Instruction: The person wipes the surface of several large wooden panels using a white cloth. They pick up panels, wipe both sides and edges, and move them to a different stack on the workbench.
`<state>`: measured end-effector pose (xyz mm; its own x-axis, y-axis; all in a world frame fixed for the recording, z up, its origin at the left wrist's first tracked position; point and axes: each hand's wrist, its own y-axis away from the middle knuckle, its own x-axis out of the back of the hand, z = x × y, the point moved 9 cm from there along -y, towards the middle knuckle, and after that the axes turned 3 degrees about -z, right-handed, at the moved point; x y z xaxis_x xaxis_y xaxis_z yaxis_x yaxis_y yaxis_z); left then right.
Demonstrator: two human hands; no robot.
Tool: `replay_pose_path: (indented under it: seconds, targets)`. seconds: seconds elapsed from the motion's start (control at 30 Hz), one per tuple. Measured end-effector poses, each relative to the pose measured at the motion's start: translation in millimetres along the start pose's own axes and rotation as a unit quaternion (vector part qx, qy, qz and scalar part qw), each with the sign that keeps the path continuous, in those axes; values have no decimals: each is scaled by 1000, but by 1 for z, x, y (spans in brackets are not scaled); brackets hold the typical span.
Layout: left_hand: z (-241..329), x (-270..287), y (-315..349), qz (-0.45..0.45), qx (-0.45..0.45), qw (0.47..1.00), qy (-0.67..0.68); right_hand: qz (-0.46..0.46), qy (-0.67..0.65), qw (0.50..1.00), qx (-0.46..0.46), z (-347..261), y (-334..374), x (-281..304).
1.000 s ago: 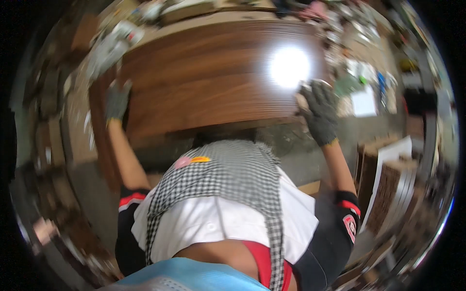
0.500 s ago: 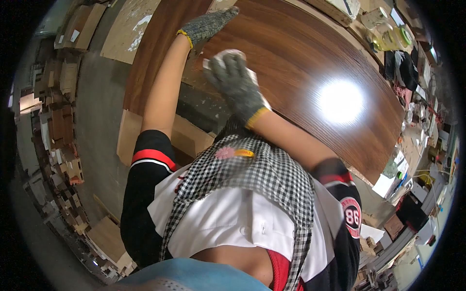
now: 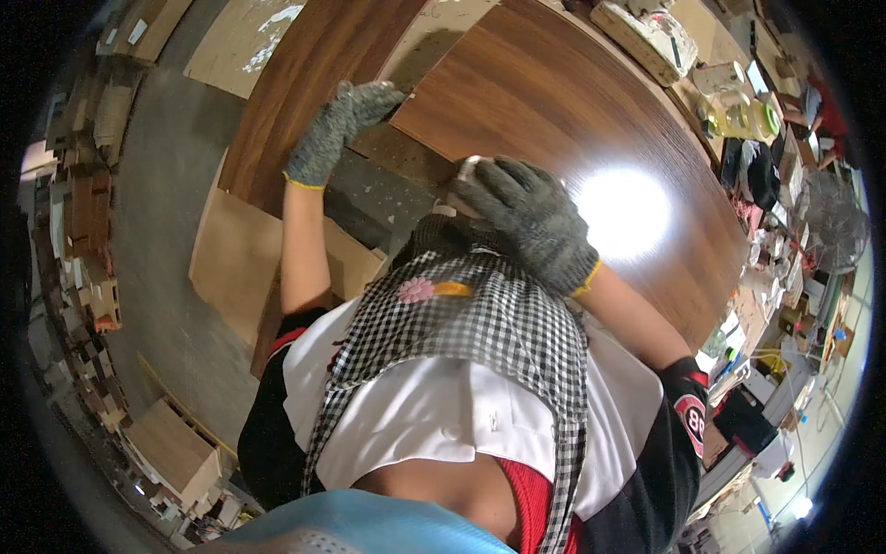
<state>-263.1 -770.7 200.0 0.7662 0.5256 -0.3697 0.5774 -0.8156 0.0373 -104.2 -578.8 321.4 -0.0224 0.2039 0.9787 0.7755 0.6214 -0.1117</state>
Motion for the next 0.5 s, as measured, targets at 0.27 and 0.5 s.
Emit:
replay_pose_path:
  seconds: [0.27,0.5]
  targets:
    - [-31,-14,-9,123,-160,300,-932,82,39,995,37,-12,-91,-45]
    - [-26,-47,-39,147,-193,162,-956,-4,-192,954,229,-58,-92,-84]
